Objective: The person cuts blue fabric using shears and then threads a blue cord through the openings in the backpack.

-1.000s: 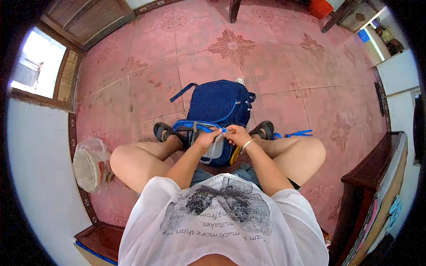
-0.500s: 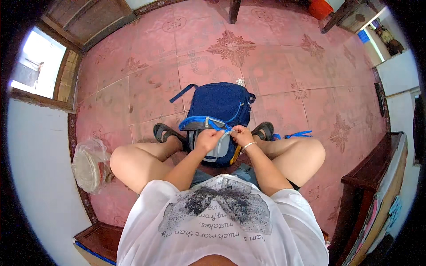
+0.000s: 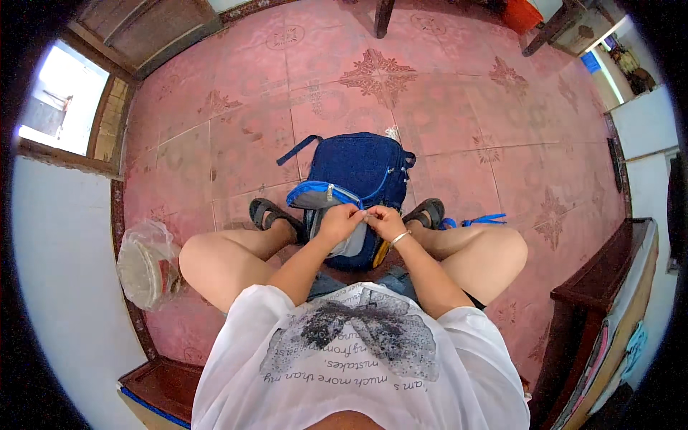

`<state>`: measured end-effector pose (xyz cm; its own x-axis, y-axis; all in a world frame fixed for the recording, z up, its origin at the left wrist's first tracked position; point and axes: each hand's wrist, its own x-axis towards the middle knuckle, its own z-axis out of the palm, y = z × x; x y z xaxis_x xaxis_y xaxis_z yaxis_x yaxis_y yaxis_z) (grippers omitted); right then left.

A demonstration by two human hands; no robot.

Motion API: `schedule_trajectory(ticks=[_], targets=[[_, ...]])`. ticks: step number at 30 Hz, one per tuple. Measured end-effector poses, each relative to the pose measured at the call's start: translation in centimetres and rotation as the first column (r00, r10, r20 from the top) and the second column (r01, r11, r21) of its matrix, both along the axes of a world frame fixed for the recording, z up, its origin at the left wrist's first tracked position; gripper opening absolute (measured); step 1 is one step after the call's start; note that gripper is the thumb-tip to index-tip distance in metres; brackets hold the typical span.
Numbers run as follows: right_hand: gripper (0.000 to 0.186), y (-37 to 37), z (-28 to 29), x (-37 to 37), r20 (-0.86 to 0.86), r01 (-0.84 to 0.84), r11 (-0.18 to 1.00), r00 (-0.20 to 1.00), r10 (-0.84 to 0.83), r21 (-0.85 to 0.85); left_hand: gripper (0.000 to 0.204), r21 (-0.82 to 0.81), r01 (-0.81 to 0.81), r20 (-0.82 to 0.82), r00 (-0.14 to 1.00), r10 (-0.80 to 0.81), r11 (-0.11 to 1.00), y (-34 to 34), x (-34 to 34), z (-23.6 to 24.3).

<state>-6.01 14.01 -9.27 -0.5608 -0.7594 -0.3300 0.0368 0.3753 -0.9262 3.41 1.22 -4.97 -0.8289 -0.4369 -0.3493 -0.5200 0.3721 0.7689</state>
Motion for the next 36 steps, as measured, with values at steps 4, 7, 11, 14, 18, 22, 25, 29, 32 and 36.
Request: schedule_trajectory(ticks=[4, 7, 11, 14, 18, 22, 25, 29, 32, 36], targets=[[0.015, 0.0, -0.2, 0.1, -0.084, -0.028, 1.0, 0.996, 0.027, -0.014, 0.027, -0.252, 0.254, 0.029, 0.967, -0.255, 0.934, -0.7, -0.3, -0.6], [0.012, -0.1, 0.9, 0.2, -0.043, -0.014, 0.998, 0.999, 0.017, 0.058, 0.023, -0.321, 0.341, 0.076, 0.939, -0.335, 0.884, -0.9, -0.7, -0.1], [0.01, -0.1, 0.8, 0.0, -0.293, -0.002, 0.996, 0.956, 0.028, 0.09, 0.022, -0.238, 0.41, 0.114, 0.912, -0.394, 0.881, -1.4, -0.9, 0.5], [0.011, 0.0, -0.8, -0.6, -0.251, 0.07, 0.984, 0.968, -0.027, 0.165, 0.02, -0.093, 0.428, -0.043, 0.9, -0.433, 0.899, -2.0, -0.5, -1.5], [0.012, 0.0, -0.1, -1.1, -0.102, -0.005, 0.993, 0.995, 0.018, 0.12, 0.02, 0.173, 0.305, -0.103, 0.951, -0.291, 0.937, -2.2, 0.0, -2.4], [0.03, 0.3, 2.0, -0.8, 0.277, -0.129, 0.99, 0.955, 0.108, 0.059, 0.018, 0.344, 0.212, -0.013, 0.975, -0.221, 0.915, -2.3, -0.2, -2.8], [0.028, -0.4, 2.0, -0.1, 0.201, -0.122, 0.984, 0.975, 0.095, 0.128, 0.017, 0.379, 0.196, 0.002, 0.977, -0.212, 0.904, -2.1, -0.4, -3.1], [0.025, -0.2, 0.3, -0.3, 0.265, -0.146, 0.983, 0.958, 0.113, 0.109, 0.015, 0.454, 0.18, -0.034, 0.982, -0.185, 0.873, -2.2, -0.5, -3.5], [0.019, -0.5, 1.8, -0.4, 0.258, -0.179, 0.971, 0.957, 0.134, 0.16, 0.015, 0.577, 0.124, -0.017, 0.99, -0.14, 0.808, -2.4, -0.3, -3.8], [0.015, -0.3, 2.5, -0.2, 0.374, -0.223, 0.958, 0.916, 0.143, 0.18, 0.025, 0.46, 0.122, 0.043, 0.986, -0.159, 0.88, -2.2, -0.5, -3.7]])
